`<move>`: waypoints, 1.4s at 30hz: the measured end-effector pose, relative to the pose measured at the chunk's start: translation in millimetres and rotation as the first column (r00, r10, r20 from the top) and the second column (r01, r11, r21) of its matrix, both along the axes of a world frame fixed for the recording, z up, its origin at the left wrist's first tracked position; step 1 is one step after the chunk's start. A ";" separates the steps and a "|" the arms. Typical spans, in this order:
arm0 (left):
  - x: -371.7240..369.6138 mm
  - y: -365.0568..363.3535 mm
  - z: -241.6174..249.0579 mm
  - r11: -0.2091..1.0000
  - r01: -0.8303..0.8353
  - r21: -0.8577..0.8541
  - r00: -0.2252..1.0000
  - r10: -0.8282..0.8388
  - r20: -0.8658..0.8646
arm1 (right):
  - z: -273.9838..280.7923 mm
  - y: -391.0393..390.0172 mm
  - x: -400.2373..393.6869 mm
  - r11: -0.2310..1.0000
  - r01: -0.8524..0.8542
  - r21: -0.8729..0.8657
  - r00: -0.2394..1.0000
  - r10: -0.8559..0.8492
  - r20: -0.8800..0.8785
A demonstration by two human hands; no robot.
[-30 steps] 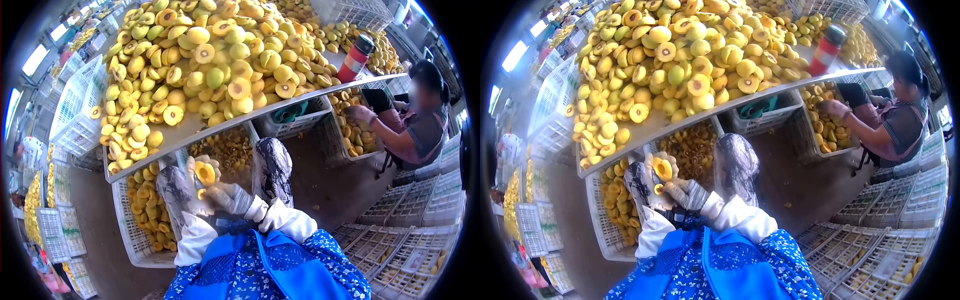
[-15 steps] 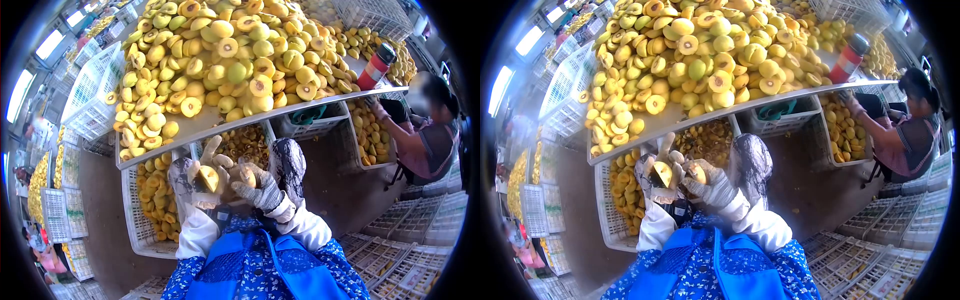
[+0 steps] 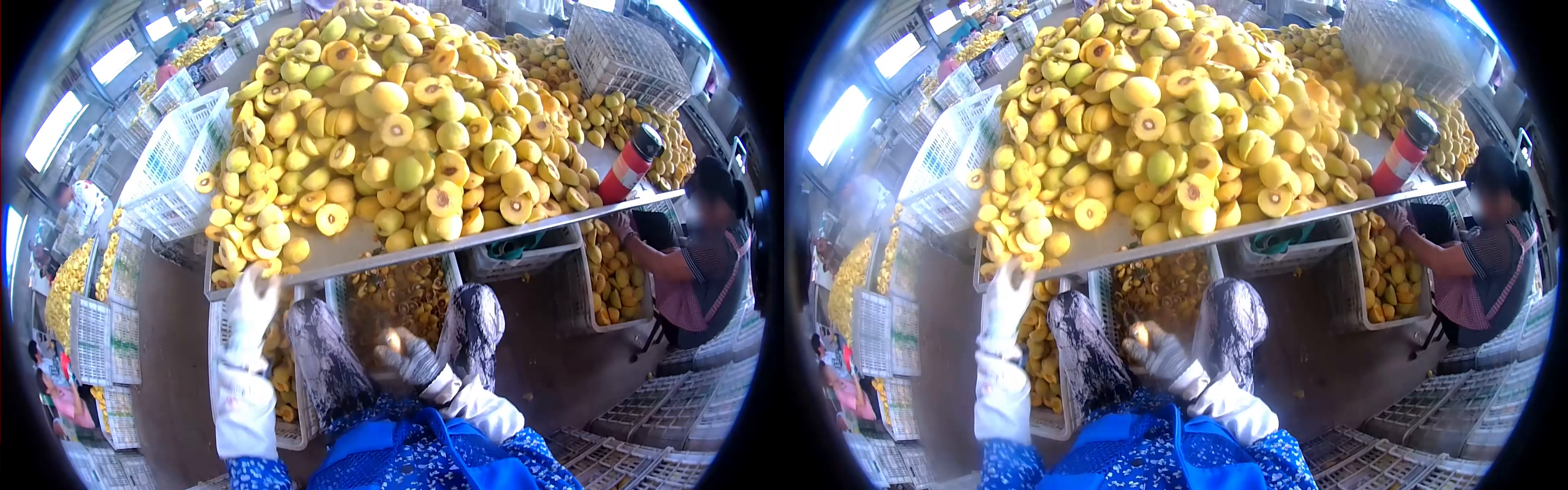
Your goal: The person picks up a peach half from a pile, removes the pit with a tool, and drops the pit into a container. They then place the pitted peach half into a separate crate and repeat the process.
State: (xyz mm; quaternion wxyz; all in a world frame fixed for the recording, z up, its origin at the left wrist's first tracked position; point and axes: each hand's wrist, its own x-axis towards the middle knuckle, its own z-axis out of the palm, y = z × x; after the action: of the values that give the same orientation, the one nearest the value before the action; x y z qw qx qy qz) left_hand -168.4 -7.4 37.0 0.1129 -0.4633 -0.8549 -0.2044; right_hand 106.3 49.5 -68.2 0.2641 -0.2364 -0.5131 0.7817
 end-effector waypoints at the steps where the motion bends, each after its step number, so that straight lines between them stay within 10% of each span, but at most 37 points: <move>1: -1.8 36.6 -2.3 1.000 0.000 0.001 1.000 0.000 0.022 | 5.1 -0.4 1.1 0.999 -0.051 -0.011 0.998 0.051 -0.037; 8: -33.3 195.7 -55.3 0.748 0.069 -0.660 0.980 -0.173 -0.094 | -19.0 9.5 12.7 0.998 -0.064 -0.018 0.974 0.066 0.217; 13: -3.7 178.4 -45.4 0.816 0.187 -0.548 0.982 -0.151 0.110 | -23.7 19.1 7.5 0.907 -0.001 -0.422 1.000 -0.001 -0.004; 15: 8.7 176.1 -35.6 0.804 0.104 -0.585 0.981 0.014 0.194 | -11.7 19.0 9.4 0.958 0.023 -0.287 0.998 -0.004 0.069; 20: 19.1 133.1 -28.8 0.972 0.078 0.223 0.336 -0.236 0.912 | -16.6 17.9 6.5 0.989 0.098 -0.111 0.980 -0.077 0.181; 23: 41.6 98.3 -22.2 0.835 -0.019 0.549 -0.036 -0.550 0.835 | -32.8 27.5 -3.9 0.797 0.228 0.559 0.958 -0.286 0.019; 25: 61.3 84.2 -32.2 0.826 -0.323 0.462 -0.304 -0.553 0.776 | 10.5 30.7 7.0 0.716 0.018 0.698 0.951 -0.228 0.209; 26: 73.7 76.3 -32.1 0.825 -0.326 0.462 -0.277 -0.551 0.787 | 22.4 31.0 1.5 0.833 0.031 0.552 0.934 -0.221 0.281; 28: 75.8 61.3 -52.8 0.826 -0.255 0.502 -0.328 -0.562 0.759 | 33.1 30.5 -0.2 0.545 0.052 0.837 0.927 -0.339 0.164; 30: 102.0 51.9 -41.8 0.842 -0.076 0.534 0.158 -0.519 0.840 | 46.5 25.9 0.9 0.374 -0.014 0.927 0.898 -0.403 0.176; 34: 142.2 36.9 -9.5 0.851 0.258 0.459 0.806 -0.451 0.383 | 47.3 23.1 -4.7 0.653 -0.075 0.754 0.854 -0.348 0.386; 37: 153.4 46.4 -15.1 0.727 -0.025 0.686 0.374 -0.630 0.680 | 44.9 23.6 -5.6 0.587 -0.125 0.800 0.847 -0.357 0.394; 42: 149.8 53.5 -51.3 0.771 -0.328 0.546 -0.012 -0.581 0.814 | 25.3 22.3 -11.4 0.746 -0.198 0.636 0.755 -0.297 0.584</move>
State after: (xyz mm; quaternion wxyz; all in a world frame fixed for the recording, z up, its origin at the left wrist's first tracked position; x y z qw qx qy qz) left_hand -18.6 46.1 -14.3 -0.4024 -0.1954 -0.5002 -0.7414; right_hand 94.9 71.8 -42.9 0.1565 -0.3982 -0.8079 0.4052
